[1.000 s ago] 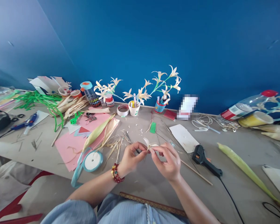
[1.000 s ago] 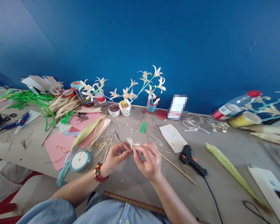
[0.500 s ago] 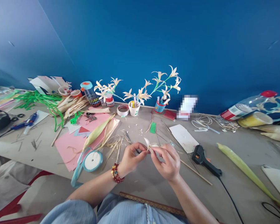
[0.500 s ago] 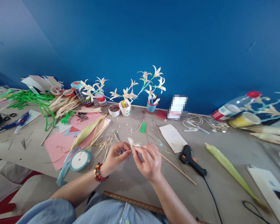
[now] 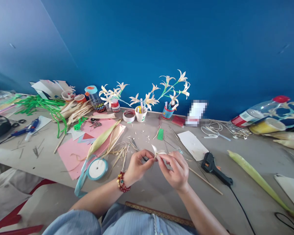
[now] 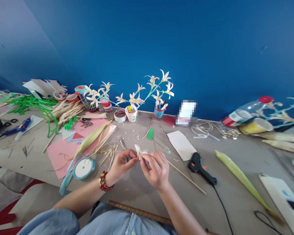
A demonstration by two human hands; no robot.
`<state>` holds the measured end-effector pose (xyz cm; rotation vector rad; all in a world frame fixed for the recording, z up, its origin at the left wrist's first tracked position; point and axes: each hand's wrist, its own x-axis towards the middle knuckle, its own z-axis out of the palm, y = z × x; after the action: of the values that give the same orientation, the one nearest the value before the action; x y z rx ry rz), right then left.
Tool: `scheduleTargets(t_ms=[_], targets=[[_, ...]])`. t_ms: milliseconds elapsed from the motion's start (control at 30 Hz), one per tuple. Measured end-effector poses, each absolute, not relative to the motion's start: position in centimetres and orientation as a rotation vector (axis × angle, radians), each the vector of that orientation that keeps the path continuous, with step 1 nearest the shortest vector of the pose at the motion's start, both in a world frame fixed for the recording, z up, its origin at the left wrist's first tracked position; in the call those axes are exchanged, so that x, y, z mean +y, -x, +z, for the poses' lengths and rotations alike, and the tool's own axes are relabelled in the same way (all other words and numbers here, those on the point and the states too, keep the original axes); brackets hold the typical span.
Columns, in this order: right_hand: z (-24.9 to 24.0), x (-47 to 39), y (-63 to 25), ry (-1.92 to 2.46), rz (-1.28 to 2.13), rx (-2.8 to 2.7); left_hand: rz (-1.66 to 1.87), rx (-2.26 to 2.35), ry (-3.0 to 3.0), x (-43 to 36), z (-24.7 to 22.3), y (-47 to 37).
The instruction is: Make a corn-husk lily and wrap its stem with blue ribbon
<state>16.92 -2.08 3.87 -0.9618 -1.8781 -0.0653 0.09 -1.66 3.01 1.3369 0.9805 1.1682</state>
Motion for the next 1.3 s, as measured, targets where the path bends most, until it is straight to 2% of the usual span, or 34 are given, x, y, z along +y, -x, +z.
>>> scheduleTargets(t_ms=[600,1300], targets=[[3.16,-2.59,-16.29,0.98,0.114,-1.809,1.277,0.964,-1.426,-1.83,3.14,-0.1],[3.17,-2.41,-16.45,0.857,0.008,-1.888,1.371,0.975,-1.603,-1.98,3.25,-0.07]])
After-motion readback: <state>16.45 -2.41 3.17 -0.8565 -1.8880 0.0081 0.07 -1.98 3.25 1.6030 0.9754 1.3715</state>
